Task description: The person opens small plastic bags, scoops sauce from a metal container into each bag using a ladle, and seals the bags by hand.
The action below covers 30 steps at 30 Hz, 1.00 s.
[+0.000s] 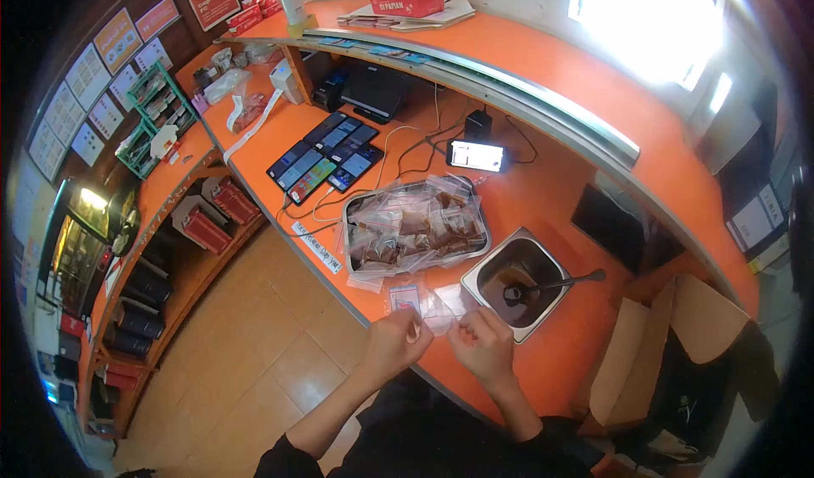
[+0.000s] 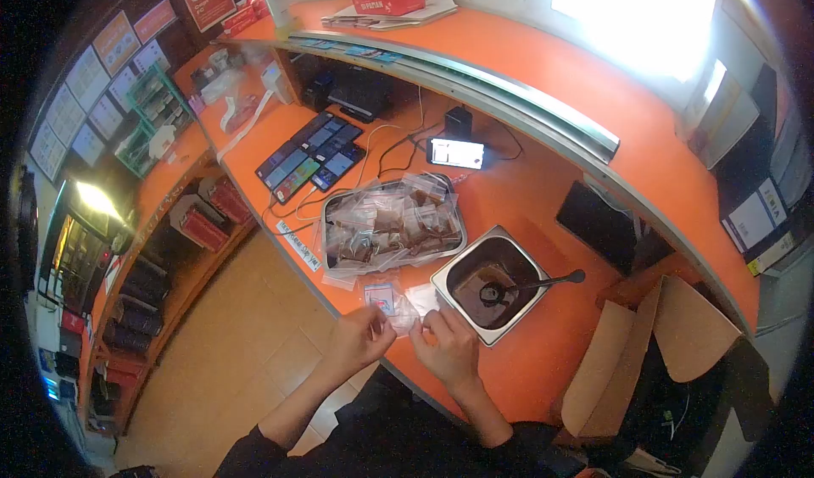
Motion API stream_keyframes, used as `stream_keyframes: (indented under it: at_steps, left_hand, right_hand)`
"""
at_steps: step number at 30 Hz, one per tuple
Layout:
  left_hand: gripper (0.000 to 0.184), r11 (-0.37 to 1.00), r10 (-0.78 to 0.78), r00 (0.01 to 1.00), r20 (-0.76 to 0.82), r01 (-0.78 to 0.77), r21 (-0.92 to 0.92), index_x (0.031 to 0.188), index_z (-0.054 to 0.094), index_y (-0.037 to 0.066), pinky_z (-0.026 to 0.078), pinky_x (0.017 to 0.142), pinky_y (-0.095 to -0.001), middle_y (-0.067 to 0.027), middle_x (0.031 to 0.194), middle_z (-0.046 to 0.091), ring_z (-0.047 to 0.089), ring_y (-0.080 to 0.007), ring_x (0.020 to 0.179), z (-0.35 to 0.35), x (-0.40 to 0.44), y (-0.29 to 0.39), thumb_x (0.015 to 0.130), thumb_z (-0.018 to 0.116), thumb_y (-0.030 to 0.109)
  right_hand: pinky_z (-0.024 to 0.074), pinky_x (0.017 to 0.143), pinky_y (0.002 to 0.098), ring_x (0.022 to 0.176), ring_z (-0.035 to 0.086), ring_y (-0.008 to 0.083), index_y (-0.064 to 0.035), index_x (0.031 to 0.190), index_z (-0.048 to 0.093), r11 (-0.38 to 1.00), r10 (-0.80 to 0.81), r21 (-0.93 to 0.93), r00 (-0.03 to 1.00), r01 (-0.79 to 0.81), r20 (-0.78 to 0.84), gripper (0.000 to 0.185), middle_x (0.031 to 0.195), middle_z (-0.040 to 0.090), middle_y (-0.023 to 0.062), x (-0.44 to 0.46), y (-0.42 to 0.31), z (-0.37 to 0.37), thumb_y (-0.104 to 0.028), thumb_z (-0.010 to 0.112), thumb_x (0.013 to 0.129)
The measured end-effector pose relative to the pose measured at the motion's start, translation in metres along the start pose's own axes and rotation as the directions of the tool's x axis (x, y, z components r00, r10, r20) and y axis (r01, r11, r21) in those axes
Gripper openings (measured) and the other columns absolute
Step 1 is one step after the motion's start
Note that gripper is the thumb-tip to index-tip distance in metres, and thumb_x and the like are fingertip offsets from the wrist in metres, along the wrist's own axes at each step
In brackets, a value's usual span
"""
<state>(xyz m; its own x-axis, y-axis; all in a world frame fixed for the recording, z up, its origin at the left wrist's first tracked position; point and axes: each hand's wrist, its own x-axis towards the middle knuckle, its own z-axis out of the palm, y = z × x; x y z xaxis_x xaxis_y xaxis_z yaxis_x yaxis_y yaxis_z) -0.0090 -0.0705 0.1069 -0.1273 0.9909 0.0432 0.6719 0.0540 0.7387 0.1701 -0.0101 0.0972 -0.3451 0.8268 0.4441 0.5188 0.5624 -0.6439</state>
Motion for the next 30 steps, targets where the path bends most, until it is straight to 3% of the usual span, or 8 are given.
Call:
stream_keyframes:
  at_steps: [2, 4, 7, 12, 16, 21, 24, 30]
  left_hand:
    - [0.032, 1.000, 0.025, 0.992, -0.121, -0.023, 0.016, 0.112, 0.060, 0.002, 0.054, 0.072, -0.0386, -0.0177, 0.099, 0.067, 0.068, -0.0331, 0.089, 0.002, 0.003, 0.005, 0.083, 0.067, 0.012]
    - [0.056, 0.945, 0.327, 0.922, -0.208, -0.325, 0.046, 0.131, 0.052, 0.004, 0.053, 0.075, -0.0329, -0.0151, 0.109, 0.063, 0.065, -0.0229, 0.093, 0.004, 0.008, 0.009, 0.080, 0.072, 0.012]
    - [0.066, 0.898, 0.326, 0.944, 0.048, -0.294, -0.327, 0.139, 0.048, 0.005, 0.051, 0.088, -0.0353, -0.0144, 0.113, 0.060, 0.060, -0.0245, 0.107, 0.007, 0.005, 0.016, 0.079, 0.075, 0.012]
    - [0.083, 0.930, 0.289, 0.950, -0.120, -0.308, -0.202, 0.142, 0.047, 0.005, 0.049, 0.090, -0.0411, -0.0127, 0.115, 0.060, 0.060, -0.0286, 0.105, 0.011, 0.012, -0.005, 0.071, 0.085, 0.026]
    - [0.085, 0.869, 0.453, 0.877, -0.162, -0.393, 0.300, 0.142, 0.047, 0.006, 0.048, 0.093, -0.0435, -0.0126, 0.124, 0.061, 0.060, -0.0314, 0.110, 0.011, 0.015, 0.024, 0.069, 0.086, 0.026]
    - [0.064, 0.897, 0.393, 0.903, -0.175, -0.418, -0.142, 0.132, 0.059, 0.005, 0.052, 0.065, -0.0278, -0.0111, 0.122, 0.065, 0.063, -0.0171, 0.086, 0.039, 0.008, 0.030, 0.072, 0.083, 0.010]
    - [0.056, 0.879, 0.429, 0.883, -0.189, -0.457, -0.139, 0.127, 0.062, 0.004, 0.048, 0.054, -0.0234, -0.0111, 0.120, 0.066, 0.062, -0.0142, 0.075, 0.048, 0.008, 0.026, 0.074, 0.082, 0.005]
    - [0.049, 0.890, 0.351, 0.910, -0.222, -0.397, -0.222, 0.125, 0.063, 0.004, 0.050, 0.056, -0.0261, -0.0108, 0.115, 0.067, 0.061, -0.0152, 0.071, 0.046, 0.018, 0.039, 0.079, 0.080, 0.008]
  right_hand:
    - [0.0508, 0.058, 0.0287, 0.065, 0.066, 0.0182, -0.0028, 0.082, 0.068, 0.997, -0.034, -0.071, 0.999, 0.031, -0.041, 0.009, 0.076, 0.066, 0.0082, 0.005, -0.002, -0.002, -0.003, 0.074, 0.075]
    - [0.0519, 0.063, 0.0357, 0.067, 0.065, 0.0266, -0.0018, 0.085, 0.068, 0.975, 0.037, 0.219, 0.998, -0.026, -0.046, 0.006, 0.075, 0.063, 0.0108, 0.009, -0.004, -0.003, -0.004, 0.070, 0.080]
    - [0.0532, 0.066, 0.0339, 0.071, 0.068, 0.0255, -0.0022, 0.093, 0.071, 0.940, 0.012, 0.342, 1.000, -0.009, -0.009, 0.012, 0.079, 0.066, 0.0115, 0.011, -0.003, -0.012, 0.001, 0.068, 0.081]
    - [0.0523, 0.061, 0.0307, 0.068, 0.068, 0.0203, -0.0020, 0.093, 0.071, 0.955, 0.086, 0.290, 0.995, -0.068, -0.053, 0.013, 0.082, 0.068, 0.0118, 0.004, -0.002, -0.034, 0.005, 0.067, 0.082]
    - [0.0489, 0.051, 0.0274, 0.057, 0.064, 0.0146, -0.0027, 0.090, 0.070, 0.974, 0.130, 0.198, 0.988, -0.111, -0.084, 0.011, 0.075, 0.066, 0.0095, -0.003, -0.012, -0.029, 0.004, 0.067, 0.082]
    - [0.0457, 0.047, 0.0271, 0.050, 0.059, 0.0124, -0.0028, 0.090, 0.069, 0.985, 0.121, 0.152, 0.966, -0.087, -0.228, 0.011, 0.064, 0.062, 0.0061, -0.012, -0.008, -0.015, 0.003, 0.068, 0.081]
    - [0.0450, 0.046, 0.0271, 0.049, 0.058, 0.0113, -0.0030, 0.092, 0.070, 0.972, 0.194, 0.175, 0.952, -0.154, -0.238, 0.010, 0.061, 0.059, 0.0054, -0.018, -0.002, -0.017, 0.001, 0.069, 0.082]
    - [0.0406, 0.047, 0.0247, 0.051, 0.053, 0.0067, -0.0035, 0.097, 0.069, 0.922, 0.334, 0.294, 0.904, -0.254, -0.268, 0.012, 0.060, 0.055, 0.0002, -0.018, 0.009, -0.030, -0.007, 0.072, 0.086]
